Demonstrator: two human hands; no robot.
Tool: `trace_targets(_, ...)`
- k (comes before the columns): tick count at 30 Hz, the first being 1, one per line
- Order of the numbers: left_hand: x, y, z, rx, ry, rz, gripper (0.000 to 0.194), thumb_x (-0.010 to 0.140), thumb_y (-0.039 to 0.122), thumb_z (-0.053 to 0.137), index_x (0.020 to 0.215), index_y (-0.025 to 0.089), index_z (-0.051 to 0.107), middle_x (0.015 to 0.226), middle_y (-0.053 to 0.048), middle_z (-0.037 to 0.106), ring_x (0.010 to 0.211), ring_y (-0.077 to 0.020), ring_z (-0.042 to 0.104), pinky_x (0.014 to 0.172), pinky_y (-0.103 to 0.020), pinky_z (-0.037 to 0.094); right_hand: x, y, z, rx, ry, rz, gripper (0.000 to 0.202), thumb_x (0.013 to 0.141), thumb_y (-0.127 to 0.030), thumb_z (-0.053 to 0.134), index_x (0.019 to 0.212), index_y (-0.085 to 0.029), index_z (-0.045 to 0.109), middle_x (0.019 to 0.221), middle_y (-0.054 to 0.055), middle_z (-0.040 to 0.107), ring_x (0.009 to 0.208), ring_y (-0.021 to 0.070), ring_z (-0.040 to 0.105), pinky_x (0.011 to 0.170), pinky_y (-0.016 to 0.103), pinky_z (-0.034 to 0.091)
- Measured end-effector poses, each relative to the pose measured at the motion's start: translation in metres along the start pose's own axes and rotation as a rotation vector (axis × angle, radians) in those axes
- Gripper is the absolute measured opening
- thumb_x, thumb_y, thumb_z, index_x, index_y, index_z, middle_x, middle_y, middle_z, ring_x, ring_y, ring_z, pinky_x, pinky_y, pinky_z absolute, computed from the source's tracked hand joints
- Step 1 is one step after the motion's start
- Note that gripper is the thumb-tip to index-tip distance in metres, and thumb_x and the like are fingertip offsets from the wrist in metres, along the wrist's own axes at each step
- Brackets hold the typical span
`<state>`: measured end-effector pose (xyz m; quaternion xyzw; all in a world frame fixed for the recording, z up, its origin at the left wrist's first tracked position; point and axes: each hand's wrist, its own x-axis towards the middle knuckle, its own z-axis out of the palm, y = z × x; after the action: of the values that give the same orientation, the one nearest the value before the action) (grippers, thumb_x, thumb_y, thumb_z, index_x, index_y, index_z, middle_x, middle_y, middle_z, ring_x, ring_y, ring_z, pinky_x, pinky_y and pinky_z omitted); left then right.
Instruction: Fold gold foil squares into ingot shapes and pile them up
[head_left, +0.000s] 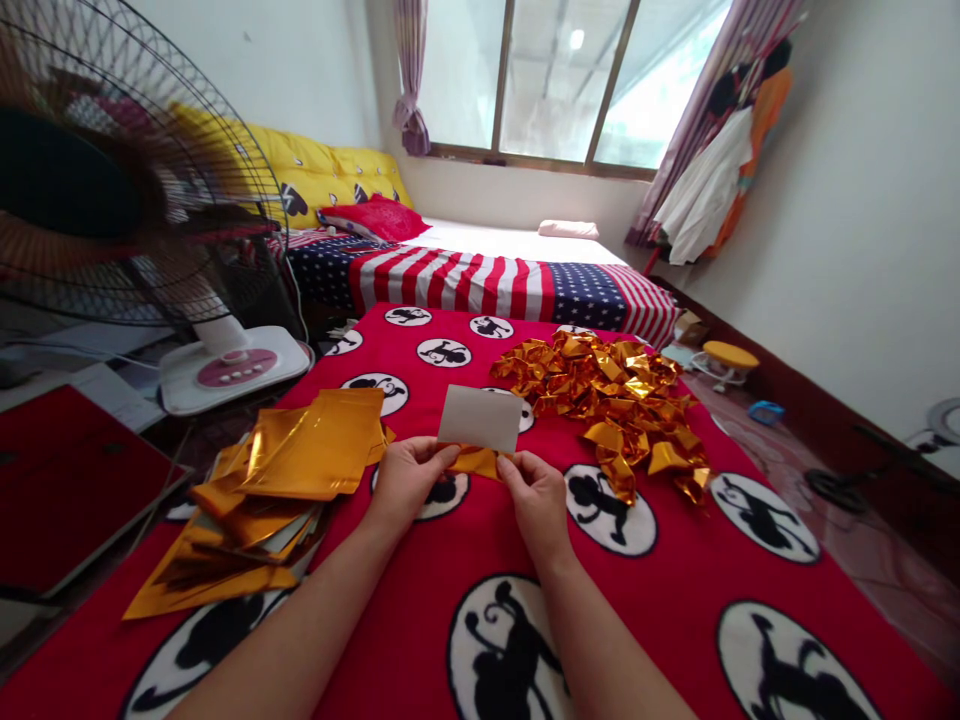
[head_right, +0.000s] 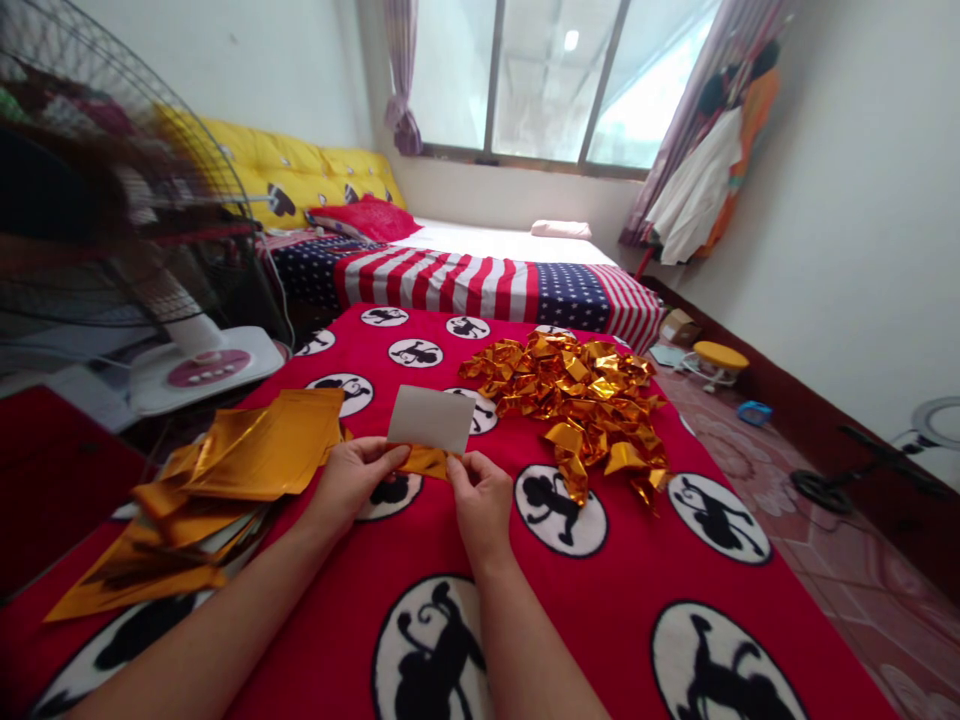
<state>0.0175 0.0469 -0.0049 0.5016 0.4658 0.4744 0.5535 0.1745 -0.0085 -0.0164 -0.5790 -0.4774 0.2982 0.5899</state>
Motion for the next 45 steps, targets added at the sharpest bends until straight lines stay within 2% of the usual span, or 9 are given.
trace_targets(6,0.001,-0.004,0.002,0.138,0.064,0.058,0.029,0.065,0.040,0.074,0.077,0.014,0.075,0.067,-0.006,0.074,0.055,-0.0178,0.065,0.050,-0.023,0.046,-0.002,-0.002,0.000,-0.246,0.040,-0.022,0.033,0.084,-0.041,0.056,0.060,-0.019,0.056,0.052,-0.004,0.046,0.051,0.0109,0.042,0.051,0.023,0.029)
trace_targets(14,-0.004,-0.007,-0.004,0.690,0.108,0.233,0.025,0.073,0.043,0.066,0.067,0.020,0.073,0.060,-0.004,0.068,0.055,-0.0162,0.058,0.051,-0.024,0.032,-0.003,-0.006,-0.002,-0.752,0.073,-0.021,0.027,0.084,-0.039,0.055,0.065,-0.024,0.067,0.056,-0.001,0.062,0.055,0.0158,0.056,0.053,0.027,0.027)
trace_targets(20,-0.005,-0.001,0.001,1.079,0.103,0.290,0.020,0.078,0.037,0.064,0.067,0.020,0.069,0.076,-0.004,0.065,0.069,-0.0169,0.059,0.059,-0.026,0.034,-0.004,-0.010,0.001,-0.919,0.045,-0.029,0.023,0.085,-0.035,0.054,0.068,-0.025,0.067,0.063,0.001,0.067,0.060,0.0178,0.060,0.054,0.028,0.026)
trace_targets(22,-0.005,0.000,0.004,1.098,0.116,0.247,0.015,0.078,0.035,0.066,0.079,0.020,0.067,0.078,-0.003,0.065,0.072,-0.0180,0.060,0.060,-0.027,0.034,-0.004,-0.010,0.002,-0.945,0.039,-0.011,0.022,0.085,-0.034,0.055,0.069,-0.025,0.066,0.065,0.001,0.068,0.061,0.0180,0.061,0.054,0.028,0.025)
trace_targets(26,-0.006,-0.001,0.006,1.075,0.183,0.246,0.033,0.075,0.030,0.070,0.105,0.020,0.059,0.094,-0.004,0.063,0.081,-0.0188,0.061,0.063,-0.026,0.038,-0.003,-0.011,0.004,-0.965,0.036,0.036,0.011,0.082,-0.032,0.059,0.076,-0.023,0.062,0.072,0.000,0.069,0.064,0.0181,0.063,0.054,0.027,0.025)
trace_targets(30,-0.006,-0.003,0.002,1.076,0.047,0.284,0.013,0.081,0.034,0.064,0.089,0.026,0.070,0.091,-0.002,0.062,0.079,-0.0169,0.061,0.064,-0.026,0.037,-0.003,-0.012,0.004,-0.967,0.044,0.080,0.014,0.082,-0.031,0.061,0.092,-0.023,0.057,0.071,-0.001,0.067,0.063,0.0187,0.063,0.053,0.026,0.025)
trace_targets(37,0.000,0.003,-0.011,1.018,-0.122,0.233,0.018,0.075,0.040,0.067,0.088,0.032,0.076,0.090,0.000,0.066,0.078,-0.0171,0.061,0.064,-0.026,0.037,-0.003,-0.009,0.000,-0.965,0.026,0.029,0.008,0.085,-0.031,0.059,0.083,-0.023,0.057,0.070,-0.001,0.067,0.063,0.0174,0.062,0.055,0.027,0.027)
trace_targets(42,-0.001,0.006,-0.010,1.065,-0.113,0.231,0.020,0.074,0.041,0.067,0.090,0.034,0.077,0.093,0.000,0.066,0.081,-0.0180,0.062,0.062,-0.026,0.035,-0.014,-0.019,0.006,-0.855,0.064,-0.255,0.016,0.090,-0.032,0.052,0.094,-0.019,0.062,0.095,0.007,0.069,0.095,0.0240,0.060,0.083,0.034,0.039)
trace_targets(45,-0.002,0.008,-0.008,1.088,-0.129,0.222,0.020,0.076,0.042,0.064,0.089,0.032,0.076,0.093,-0.001,0.066,0.077,-0.0177,0.061,0.059,-0.026,0.033,-0.032,-0.027,0.028,-0.743,-0.094,-0.406,0.049,0.091,-0.040,0.051,0.132,-0.014,0.049,0.131,0.014,0.058,0.127,0.0302,0.045,0.109,0.047,0.023)
